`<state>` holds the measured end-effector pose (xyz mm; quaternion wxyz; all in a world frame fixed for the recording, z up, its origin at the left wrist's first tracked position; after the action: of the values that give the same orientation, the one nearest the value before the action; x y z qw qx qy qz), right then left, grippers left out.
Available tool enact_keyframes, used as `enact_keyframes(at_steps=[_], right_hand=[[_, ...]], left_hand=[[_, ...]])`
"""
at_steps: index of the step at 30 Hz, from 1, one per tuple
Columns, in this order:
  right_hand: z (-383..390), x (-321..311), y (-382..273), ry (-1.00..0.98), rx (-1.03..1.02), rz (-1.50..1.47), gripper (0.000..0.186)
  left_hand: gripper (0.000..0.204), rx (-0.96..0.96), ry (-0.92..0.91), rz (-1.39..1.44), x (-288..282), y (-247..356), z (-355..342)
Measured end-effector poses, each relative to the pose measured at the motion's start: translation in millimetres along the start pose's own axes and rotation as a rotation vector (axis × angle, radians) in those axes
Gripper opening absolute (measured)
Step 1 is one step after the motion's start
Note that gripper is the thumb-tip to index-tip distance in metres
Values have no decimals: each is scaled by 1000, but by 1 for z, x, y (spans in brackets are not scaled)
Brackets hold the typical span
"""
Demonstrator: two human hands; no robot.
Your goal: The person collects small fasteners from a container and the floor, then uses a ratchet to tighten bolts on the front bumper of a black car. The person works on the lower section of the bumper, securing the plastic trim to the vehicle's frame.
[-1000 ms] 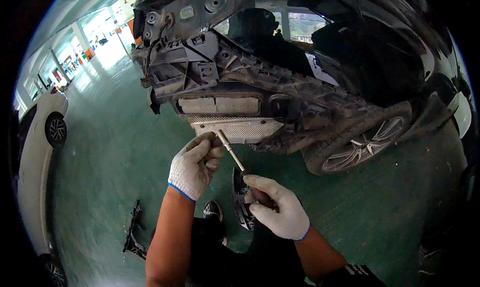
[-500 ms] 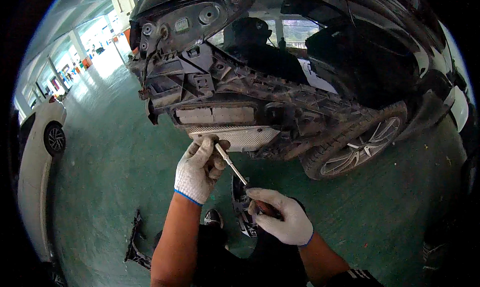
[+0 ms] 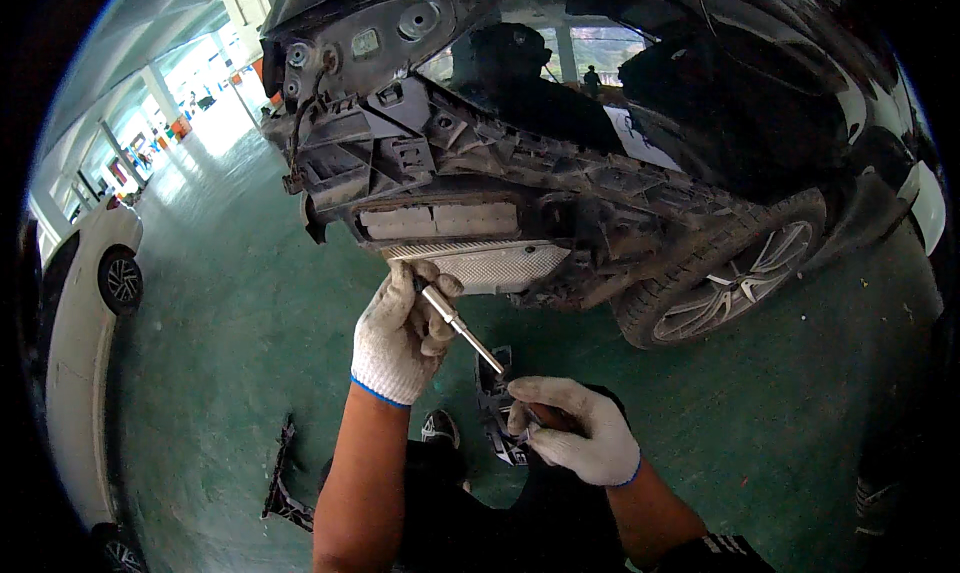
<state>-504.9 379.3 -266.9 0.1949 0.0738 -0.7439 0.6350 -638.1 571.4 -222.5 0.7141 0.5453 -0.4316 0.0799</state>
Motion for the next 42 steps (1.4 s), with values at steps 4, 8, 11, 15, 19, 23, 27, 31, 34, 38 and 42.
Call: enact_keyframes(at_steps=[4,8,11,15,19,23,27,31,34,38,42], right_hand=[[2,-6,-4,28,64,-20,58],[5,-14,0,26,88,-145,57],[6,-18,5,17,94,-235,54],[7,-25,18,30,131,-336,56],[4,-29,33,-30,162,-557,59],[2,-26,53,-110,246,-869,56],[-4,-16,65,-284,272,-1084,58],[-3,-11,61,-287,363,-1200,60],[0,-15,63,-248,354,-1187,62],[-3,-21,64,-296,169,-1000,56],[-10,-22,57,-290,123,-965,56]], left_hand=[[37,-58,-54,-89,-1,2,1],[36,-107,-169,-36,3,2,4],[41,-140,-193,-6,3,-3,3],[39,-187,-219,-33,5,-3,5],[32,-161,-236,-44,4,-2,5],[33,-93,-282,-76,8,-2,5],[34,-69,-386,-65,9,2,4],[33,-133,-420,-193,3,8,3],[34,-135,-450,-259,4,7,2],[48,32,-213,-425,10,8,-1],[48,389,90,-545,14,32,-10]])
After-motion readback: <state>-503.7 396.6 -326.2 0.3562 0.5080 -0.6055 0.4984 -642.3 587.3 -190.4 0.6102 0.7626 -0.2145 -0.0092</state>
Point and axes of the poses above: each hand's wrist, its own z-axis away from the middle knuckle, its own x-axis out of the palm, y = z × x, the point moved 5 cm from there along -z, towards the middle knuckle, and after that the axes turned 8 degrees about y, right-handed, at the moved point
